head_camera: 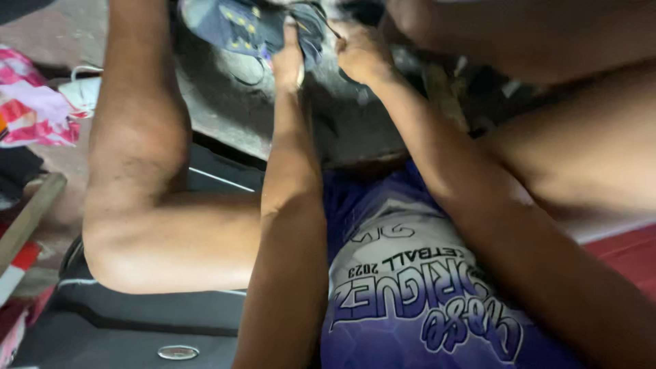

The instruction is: The person uses a screwdriver to pry and separate the sole from the upper of a black and blue athletic shoe. They repeatedly insert the tool into the seam and apply leverage to loosen the bond between the components.

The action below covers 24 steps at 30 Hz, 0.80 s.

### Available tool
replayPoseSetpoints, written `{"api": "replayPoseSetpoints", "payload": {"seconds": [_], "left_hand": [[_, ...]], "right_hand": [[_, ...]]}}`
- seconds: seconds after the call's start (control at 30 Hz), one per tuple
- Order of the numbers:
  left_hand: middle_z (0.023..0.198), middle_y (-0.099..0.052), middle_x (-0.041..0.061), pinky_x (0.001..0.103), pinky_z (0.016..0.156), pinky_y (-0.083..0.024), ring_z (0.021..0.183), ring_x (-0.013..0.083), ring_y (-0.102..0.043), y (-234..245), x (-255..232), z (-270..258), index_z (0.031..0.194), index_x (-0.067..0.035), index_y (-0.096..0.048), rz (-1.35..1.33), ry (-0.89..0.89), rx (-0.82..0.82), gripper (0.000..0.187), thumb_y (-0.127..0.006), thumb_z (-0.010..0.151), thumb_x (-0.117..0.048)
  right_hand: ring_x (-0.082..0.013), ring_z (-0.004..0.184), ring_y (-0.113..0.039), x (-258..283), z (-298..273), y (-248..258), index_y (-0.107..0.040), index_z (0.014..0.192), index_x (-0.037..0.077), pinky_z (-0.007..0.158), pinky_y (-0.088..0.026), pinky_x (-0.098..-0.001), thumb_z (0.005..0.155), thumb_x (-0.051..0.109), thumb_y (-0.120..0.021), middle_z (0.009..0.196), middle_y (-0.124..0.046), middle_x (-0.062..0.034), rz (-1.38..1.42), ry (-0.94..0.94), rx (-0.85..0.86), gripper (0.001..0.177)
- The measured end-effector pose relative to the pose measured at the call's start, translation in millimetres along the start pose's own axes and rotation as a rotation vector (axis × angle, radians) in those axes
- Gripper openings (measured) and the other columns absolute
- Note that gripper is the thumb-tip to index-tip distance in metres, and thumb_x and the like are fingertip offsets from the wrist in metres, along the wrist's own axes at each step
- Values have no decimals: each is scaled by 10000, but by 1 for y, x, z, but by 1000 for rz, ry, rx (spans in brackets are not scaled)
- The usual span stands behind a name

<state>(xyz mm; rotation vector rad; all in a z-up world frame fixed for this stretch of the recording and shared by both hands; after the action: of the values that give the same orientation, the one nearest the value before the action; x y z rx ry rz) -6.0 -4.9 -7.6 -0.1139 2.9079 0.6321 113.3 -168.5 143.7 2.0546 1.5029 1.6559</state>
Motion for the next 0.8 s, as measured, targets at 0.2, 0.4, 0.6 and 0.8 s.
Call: {"api": "replayPoseSetpoints", "payload": {"seconds": [0.2, 0.4, 0.6, 0.8], "left_hand": [[1353, -593, 322, 404, 1120, -355, 1370, 383, -504, -1, -8, 13, 1255, 147, -609, -7, -54, -36, 1147, -402, 802, -887], [1269, -674, 307, 400, 1049, -437, 1278, 381, -609, -14, 7, 34, 1182, 122, -683, -119, -184, -40, 1054, -458, 789, -830], [1216, -673, 345, 436, 1029, -438, 1232, 406, -606, -15, 3, 43, 1223, 23, -697, -7, -175, -24, 939, -420, 864, -800], [1212, -680, 366, 429, 1061, -442, 1272, 403, -609, -11, -7, 39, 1131, 134, -708, 60, -121, -20, 1022, -390, 903, -810]], "right_hand": [[-406, 1076, -658, 42, -24, 26, -633, 1386, 268, 952, -510, -496, 940, 199, -569, 1197, -692, -188, -159, -290, 320, 455], [-360, 1152, -635, 54, -14, 35, -629, 1381, 315, 1014, -473, -471, 896, 178, -595, 1251, -676, -164, -253, -384, 368, 506], [-332, 1181, -648, 45, -1, 19, -653, 1357, 217, 1008, -486, -455, 836, 137, -619, 1266, -688, -157, -290, -219, 284, 528], [-356, 955, -645, -6, -7, -34, -655, 1233, 239, 820, -483, -489, 941, 224, -601, 1087, -681, -148, -52, -357, 161, 298]]}}
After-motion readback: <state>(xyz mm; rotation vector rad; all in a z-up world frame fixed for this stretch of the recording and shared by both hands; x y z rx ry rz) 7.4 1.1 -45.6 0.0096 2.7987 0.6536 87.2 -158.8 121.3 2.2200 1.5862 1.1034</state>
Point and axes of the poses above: each hand's wrist, its own z-axis towards the middle knuckle, its own y-axis out of the back of the hand, x = y × z, the point moved 1 cm from there along z, towards the middle knuckle
